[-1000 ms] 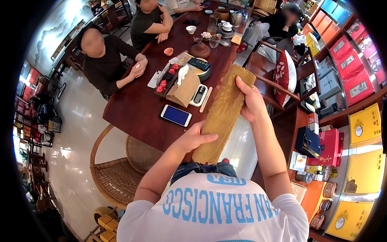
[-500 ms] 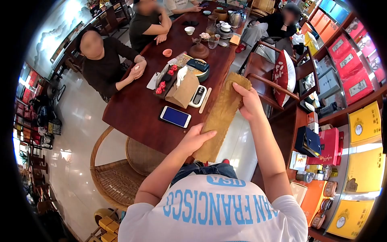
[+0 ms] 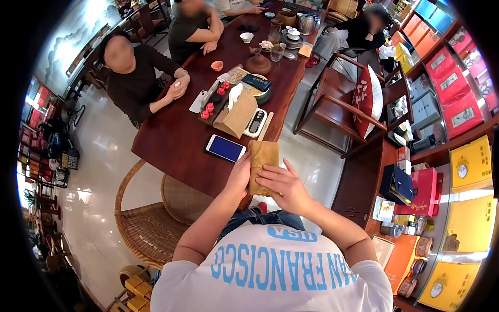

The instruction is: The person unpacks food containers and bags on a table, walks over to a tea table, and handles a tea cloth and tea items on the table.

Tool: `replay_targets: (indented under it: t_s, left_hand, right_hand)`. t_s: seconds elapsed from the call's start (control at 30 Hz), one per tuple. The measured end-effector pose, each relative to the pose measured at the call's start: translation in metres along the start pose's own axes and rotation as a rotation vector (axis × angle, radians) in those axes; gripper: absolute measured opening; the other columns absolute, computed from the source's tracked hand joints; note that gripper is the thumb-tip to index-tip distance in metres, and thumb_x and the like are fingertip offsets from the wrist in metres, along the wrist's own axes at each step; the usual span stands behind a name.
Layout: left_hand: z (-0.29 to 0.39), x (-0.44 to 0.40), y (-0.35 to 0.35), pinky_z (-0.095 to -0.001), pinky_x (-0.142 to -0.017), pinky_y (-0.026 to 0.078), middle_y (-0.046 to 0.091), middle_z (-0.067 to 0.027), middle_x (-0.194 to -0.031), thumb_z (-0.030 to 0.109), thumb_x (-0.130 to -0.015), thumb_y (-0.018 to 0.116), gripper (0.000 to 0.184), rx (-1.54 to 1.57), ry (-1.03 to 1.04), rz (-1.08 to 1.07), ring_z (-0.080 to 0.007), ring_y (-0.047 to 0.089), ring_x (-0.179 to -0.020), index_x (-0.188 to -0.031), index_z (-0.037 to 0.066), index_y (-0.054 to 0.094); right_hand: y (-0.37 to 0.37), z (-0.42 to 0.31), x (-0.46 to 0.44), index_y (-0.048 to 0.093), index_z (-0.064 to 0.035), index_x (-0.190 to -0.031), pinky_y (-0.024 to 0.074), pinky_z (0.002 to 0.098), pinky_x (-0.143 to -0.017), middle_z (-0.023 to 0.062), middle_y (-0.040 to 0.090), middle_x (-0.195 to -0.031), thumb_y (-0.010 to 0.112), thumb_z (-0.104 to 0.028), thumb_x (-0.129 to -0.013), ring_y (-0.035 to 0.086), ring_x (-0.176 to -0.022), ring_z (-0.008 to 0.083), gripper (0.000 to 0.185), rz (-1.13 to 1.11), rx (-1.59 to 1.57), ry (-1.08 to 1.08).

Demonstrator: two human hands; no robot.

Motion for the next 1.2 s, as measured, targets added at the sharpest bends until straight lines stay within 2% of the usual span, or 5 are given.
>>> replay_targets:
  t_s: [0.2,0.4,0.7,0.87,1.2]
  left_hand:
    - [-0.003,0.014,-0.01,-0.0318,-0.078,0.051,0.061,-0.0097,-0.103,0.022,-0.093,0.05,0.034,-0.07,-0.003,0.052,-0.0185,0.061,-0.094,-0.12,0.001,0.05]
    - [-0.057,0.011,-0.134,-0.0391,-0.081,0.051,0.061,-0.0115,-0.105,0.008,-0.082,0.059,0.038,-0.137,-0.062,0.429,-0.0244,0.06,-0.096,-0.118,0.002,0.051]
    - [-0.089,-0.034,-0.268,-0.0542,-0.095,0.04,0.044,-0.0129,-0.132,0.018,-0.083,0.066,0.059,0.031,-0.097,0.771,-0.0378,0.043,-0.122,-0.134,0.01,0.038]
    - [-0.096,-0.032,-0.293,-0.0274,-0.042,0.043,0.063,-0.0085,-0.081,0.037,-0.083,0.067,0.037,-0.667,-0.153,0.819,-0.0147,0.057,-0.053,-0.099,0.003,0.061]
    - [-0.104,-0.043,-0.329,-0.0274,-0.048,0.047,0.058,-0.0016,-0.077,0.029,-0.088,0.063,0.026,-0.663,-0.118,0.656,-0.0118,0.057,-0.059,-0.097,0.006,0.057]
  right_hand:
    - [0.006,-0.005,0.004,0.068,-0.0079,-0.106,0.034,0.0517,-0.104,0.0064,0.065,-0.111,0.064,-0.001,-0.075,0.057,-0.11,0.0259,0.032,-0.106,0.027,0.026]
    - [-0.046,-0.052,-0.023,0.07,-0.0039,-0.096,0.0492,0.0325,-0.075,0.0103,0.067,-0.092,0.067,-0.006,-0.082,0.062,-0.086,0.021,0.015,-0.298,-0.875,0.235]
    - [-0.094,-0.178,-0.043,0.063,0.0068,-0.102,0.047,0.0309,-0.068,0.0174,0.059,-0.095,0.066,-0.031,-0.085,0.058,-0.08,0.023,0.042,-0.397,-2.056,-0.325]
    - [-0.087,-0.195,-0.043,0.069,0.0037,-0.089,0.0448,0.027,-0.066,0.0126,0.058,-0.091,0.074,-0.022,-0.078,0.055,-0.081,0.0185,0.028,-0.242,-2.294,-0.644]
    - [-0.104,-0.2,-0.031,0.07,0.0021,-0.089,0.0427,0.0271,-0.061,0.0121,0.056,-0.087,0.073,-0.018,-0.08,0.054,-0.076,0.0188,0.022,-0.364,-2.49,-0.481]
Point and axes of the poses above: each hand's wrist, its own x-axis away from the middle knuckle, its own y-axis out of the palm, z = x × y, the point moved 2 cm from there along -x, towards the middle knuckle
